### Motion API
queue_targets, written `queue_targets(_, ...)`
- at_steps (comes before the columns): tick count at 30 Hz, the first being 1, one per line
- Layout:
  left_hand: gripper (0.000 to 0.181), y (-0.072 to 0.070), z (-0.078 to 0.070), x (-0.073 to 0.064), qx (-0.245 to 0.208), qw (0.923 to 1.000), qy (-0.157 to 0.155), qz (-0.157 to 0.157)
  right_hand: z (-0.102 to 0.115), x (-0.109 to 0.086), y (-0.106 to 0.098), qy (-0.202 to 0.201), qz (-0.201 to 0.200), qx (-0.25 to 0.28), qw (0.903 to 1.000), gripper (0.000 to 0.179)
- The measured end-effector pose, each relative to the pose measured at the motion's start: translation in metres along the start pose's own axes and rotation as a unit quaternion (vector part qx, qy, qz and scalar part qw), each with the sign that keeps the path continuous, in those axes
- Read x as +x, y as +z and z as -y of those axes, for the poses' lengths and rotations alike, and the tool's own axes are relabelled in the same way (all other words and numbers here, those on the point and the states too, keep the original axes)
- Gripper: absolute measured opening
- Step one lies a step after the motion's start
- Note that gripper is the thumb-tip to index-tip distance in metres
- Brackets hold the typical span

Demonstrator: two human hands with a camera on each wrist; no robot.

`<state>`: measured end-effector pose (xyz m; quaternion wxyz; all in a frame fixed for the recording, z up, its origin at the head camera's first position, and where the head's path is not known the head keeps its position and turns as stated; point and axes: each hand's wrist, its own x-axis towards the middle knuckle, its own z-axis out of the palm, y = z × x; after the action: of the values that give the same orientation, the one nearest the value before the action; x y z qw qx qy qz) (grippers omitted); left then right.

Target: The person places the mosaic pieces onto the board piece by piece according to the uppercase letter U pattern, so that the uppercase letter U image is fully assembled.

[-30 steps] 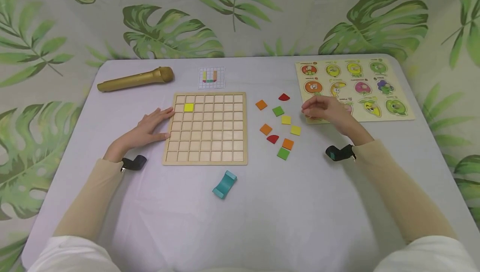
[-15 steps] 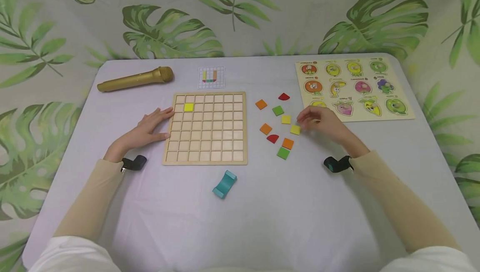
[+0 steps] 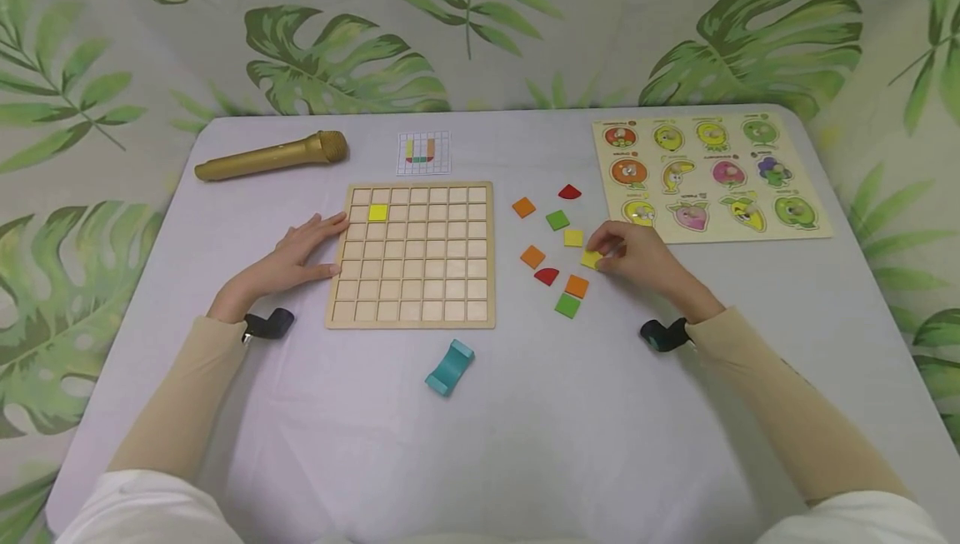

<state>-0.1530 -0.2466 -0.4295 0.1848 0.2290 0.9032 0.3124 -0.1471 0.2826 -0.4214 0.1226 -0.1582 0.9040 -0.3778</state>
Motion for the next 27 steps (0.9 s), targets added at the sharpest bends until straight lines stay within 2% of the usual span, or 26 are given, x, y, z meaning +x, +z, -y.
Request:
queue_targets(3,0.071,-0.001,-0.001,0.000,0.001,1.0000,0.001,-0.001,0.002,0.000,0.001,-0.014,0.001,-0.012,0.9998,0.019)
queue_targets(7,0.070,-0.001,-0.001,0.000,0.003,1.0000,0.002,-0.002,0.007,0.001,0.001,-0.008,0.006,-0.019,0.9998,0.021)
queue_targets(16,0.071,0.000,0.000,-0.001,0.000,1.0000,0.002,-0.002,0.011,0.004,-0.006,-0.020,0.027,-0.007,0.9994,0.019)
queue_targets(20,0.071,0.001,0.001,-0.001,-0.003,1.0000,0.006,-0.005,0.014,0.010,-0.010,-0.026,0.040,0.015,0.9987,0.014)
queue_targets(27,0.072,0.001,0.001,0.000,-0.002,1.0000,0.002,-0.001,0.033,0.031,-0.007,0.000,0.047,0.076,0.9960,0.012)
